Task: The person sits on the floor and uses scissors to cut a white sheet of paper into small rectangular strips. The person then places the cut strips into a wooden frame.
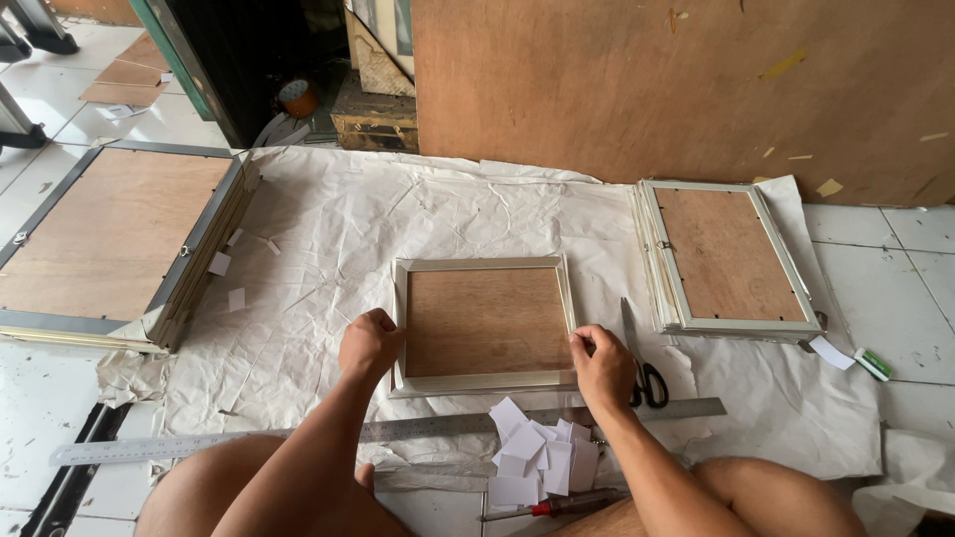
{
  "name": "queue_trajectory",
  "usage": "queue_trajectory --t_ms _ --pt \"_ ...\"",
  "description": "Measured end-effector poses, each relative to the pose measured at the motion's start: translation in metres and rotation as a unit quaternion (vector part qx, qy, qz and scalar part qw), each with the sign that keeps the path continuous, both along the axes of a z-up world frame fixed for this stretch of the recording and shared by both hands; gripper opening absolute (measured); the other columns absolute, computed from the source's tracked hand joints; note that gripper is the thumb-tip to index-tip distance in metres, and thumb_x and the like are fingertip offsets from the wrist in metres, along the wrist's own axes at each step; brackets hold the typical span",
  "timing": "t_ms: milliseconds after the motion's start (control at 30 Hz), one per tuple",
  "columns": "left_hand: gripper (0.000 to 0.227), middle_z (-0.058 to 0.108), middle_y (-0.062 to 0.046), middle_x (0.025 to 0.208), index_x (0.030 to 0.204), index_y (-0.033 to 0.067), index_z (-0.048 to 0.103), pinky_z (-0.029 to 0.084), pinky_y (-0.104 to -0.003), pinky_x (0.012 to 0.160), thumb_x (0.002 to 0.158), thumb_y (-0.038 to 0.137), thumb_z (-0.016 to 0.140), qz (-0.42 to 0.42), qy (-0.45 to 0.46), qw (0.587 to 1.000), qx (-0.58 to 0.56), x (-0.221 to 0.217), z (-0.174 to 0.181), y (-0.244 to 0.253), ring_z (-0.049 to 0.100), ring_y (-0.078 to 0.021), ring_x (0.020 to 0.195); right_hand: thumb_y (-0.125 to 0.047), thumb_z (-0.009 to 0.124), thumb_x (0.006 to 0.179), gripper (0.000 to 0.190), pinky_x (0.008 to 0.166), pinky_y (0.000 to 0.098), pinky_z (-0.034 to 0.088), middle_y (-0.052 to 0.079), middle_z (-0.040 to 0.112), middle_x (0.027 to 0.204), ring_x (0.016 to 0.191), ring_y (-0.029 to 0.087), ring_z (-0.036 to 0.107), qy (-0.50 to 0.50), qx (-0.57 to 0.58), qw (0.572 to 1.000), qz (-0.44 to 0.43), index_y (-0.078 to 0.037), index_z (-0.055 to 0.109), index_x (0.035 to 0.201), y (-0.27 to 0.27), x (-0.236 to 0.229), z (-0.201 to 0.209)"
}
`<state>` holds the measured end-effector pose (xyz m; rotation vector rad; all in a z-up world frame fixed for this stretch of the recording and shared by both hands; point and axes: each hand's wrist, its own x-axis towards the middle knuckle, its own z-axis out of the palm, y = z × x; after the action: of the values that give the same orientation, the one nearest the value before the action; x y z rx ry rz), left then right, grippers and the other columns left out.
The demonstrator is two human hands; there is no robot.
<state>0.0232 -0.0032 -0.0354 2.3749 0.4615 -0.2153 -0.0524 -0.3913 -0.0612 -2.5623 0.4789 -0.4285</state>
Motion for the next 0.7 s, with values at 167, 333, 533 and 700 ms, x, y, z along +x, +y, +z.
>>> queue_trajectory --t_ms 167,333,533,700 --pt "0.025 0.081 -0.019 0.092 0.093 0.0188 0.084 0.062 -0.049 0.092 0.079 0.034 0.07 -0.013 0.001 1.0 0.013 0.002 -0.001 -0.003 0.08 -0.0425 0.107 -0.042 0.078 0.101 0.012 0.095 0.0464 0.066 -0.004 0.087 0.104 0.113 0.025 0.083 0.02 0.006 1.0 0.006 -0.033 0.082 0.108 0.003 -0.003 0.008" --pt "0.021 0.082 -0.019 0.092 0.091 0.0196 0.083 0.062 -0.051 0.092 0.08 0.032 0.07 -0.019 -0.002 1.0 0.012 -0.001 0.001 -0.006 0.08 -0.0431 0.107 -0.044 0.078 0.102 0.011 0.096 0.0458 0.067 -0.007 0.086 0.104 0.114 0.023 0.083 0.041 0.014 0.999 0.007 -0.036 0.082 0.109 0.006 -0.005 0.014" --pt "0.023 0.082 -0.02 0.095 0.094 0.0193 0.085 0.062 -0.052 0.092 0.082 0.035 0.072 -0.036 -0.013 0.999 0.001 -0.001 0.0 -0.006 0.08 -0.0448 0.107 -0.047 0.077 0.103 0.013 0.094 0.0466 0.067 -0.007 0.087 0.107 0.113 0.024 0.083 0.059 0.003 0.998 0.007 -0.038 0.082 0.109 0.01 -0.005 0.016" --pt "0.022 0.083 -0.02 0.096 0.096 0.0204 0.086 0.063 -0.053 0.092 0.085 0.032 0.071 -0.048 -0.021 0.999 -0.004 -0.001 0.0 -0.01 0.08 -0.045 0.108 -0.054 0.076 0.101 0.015 0.093 0.0456 0.068 -0.011 0.087 0.108 0.112 0.023 0.083 0.088 -0.008 0.996 -0.003 -0.043 0.083 0.11 0.013 -0.005 0.014"
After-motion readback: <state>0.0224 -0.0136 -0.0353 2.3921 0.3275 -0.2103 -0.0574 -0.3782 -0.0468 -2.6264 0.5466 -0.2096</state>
